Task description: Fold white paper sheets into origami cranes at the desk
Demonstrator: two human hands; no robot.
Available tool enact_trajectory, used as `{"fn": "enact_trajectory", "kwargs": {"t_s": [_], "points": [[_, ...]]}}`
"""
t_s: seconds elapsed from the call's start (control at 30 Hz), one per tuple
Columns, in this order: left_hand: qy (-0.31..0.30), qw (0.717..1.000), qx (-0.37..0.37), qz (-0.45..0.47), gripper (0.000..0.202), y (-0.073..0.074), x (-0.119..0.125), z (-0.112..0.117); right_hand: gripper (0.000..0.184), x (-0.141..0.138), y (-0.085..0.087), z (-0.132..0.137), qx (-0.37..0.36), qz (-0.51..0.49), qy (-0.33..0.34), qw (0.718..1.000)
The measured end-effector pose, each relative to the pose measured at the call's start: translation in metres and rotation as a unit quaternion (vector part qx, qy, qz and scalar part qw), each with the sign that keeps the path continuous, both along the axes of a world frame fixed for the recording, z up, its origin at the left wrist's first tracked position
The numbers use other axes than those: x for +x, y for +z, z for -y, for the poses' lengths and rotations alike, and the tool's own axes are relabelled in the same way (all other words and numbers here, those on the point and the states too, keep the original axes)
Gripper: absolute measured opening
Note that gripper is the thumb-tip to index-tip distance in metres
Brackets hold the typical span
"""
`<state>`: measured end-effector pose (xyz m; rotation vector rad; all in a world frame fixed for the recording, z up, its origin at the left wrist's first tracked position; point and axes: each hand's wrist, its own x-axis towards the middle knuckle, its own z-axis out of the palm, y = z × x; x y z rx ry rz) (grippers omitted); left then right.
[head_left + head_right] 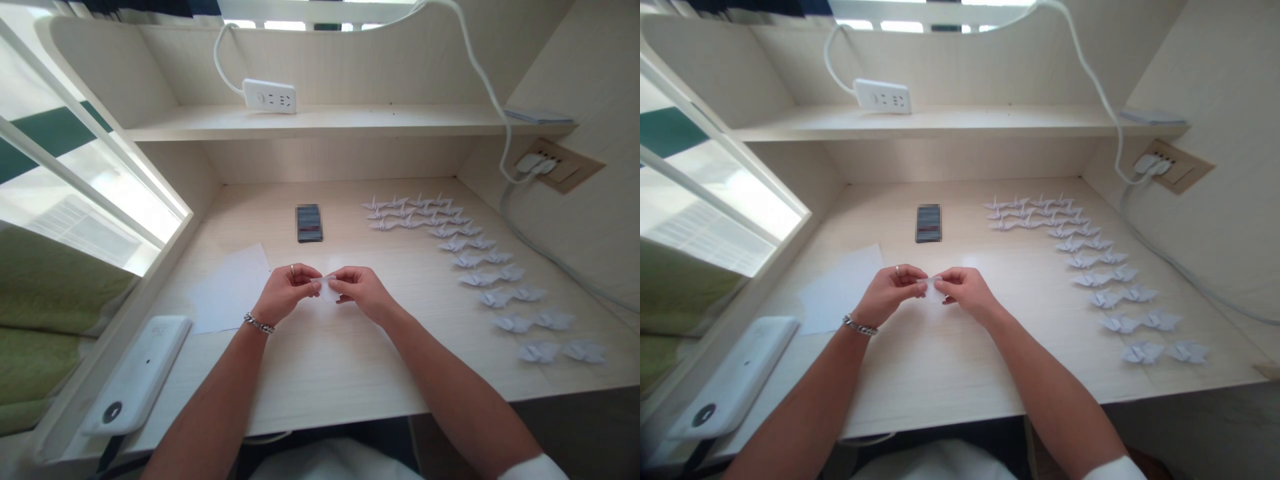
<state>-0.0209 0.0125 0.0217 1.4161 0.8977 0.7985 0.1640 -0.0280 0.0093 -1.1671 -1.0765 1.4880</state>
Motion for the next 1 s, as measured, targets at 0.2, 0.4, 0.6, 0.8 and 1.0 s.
{"fn": "enact_trajectory", "kwargs": {"t_s": [0.2,0.4,0.6,0.8,1.0], "points": [[-0.004,1.0,0.013,0.011,0.029,-0.003,0.0,0.0,0.035,-0.004,-0.003,-0.003,-0.018,-0.021,-0.035,0.999],[-0.005,1.0,0.014,0.013,0.031,-0.003,0.002,0.001,0.038,-0.006,-0.006,-0.005,-0.024,-0.035,-0.04,0.998],[0.047,0.998,0.044,-0.027,0.028,-0.007,0.003,0.0,0.026,-0.004,-0.008,-0.001,0.136,0.17,-0.125,0.968],[0.076,0.994,0.072,-0.043,0.028,-0.011,0.007,0.002,0.022,-0.008,-0.007,0.004,0.24,0.344,-0.074,0.905],[0.052,0.994,0.079,-0.049,0.031,-0.014,0.013,0.005,0.014,-0.007,-0.015,-0.002,0.153,0.209,-0.05,0.965]]}}
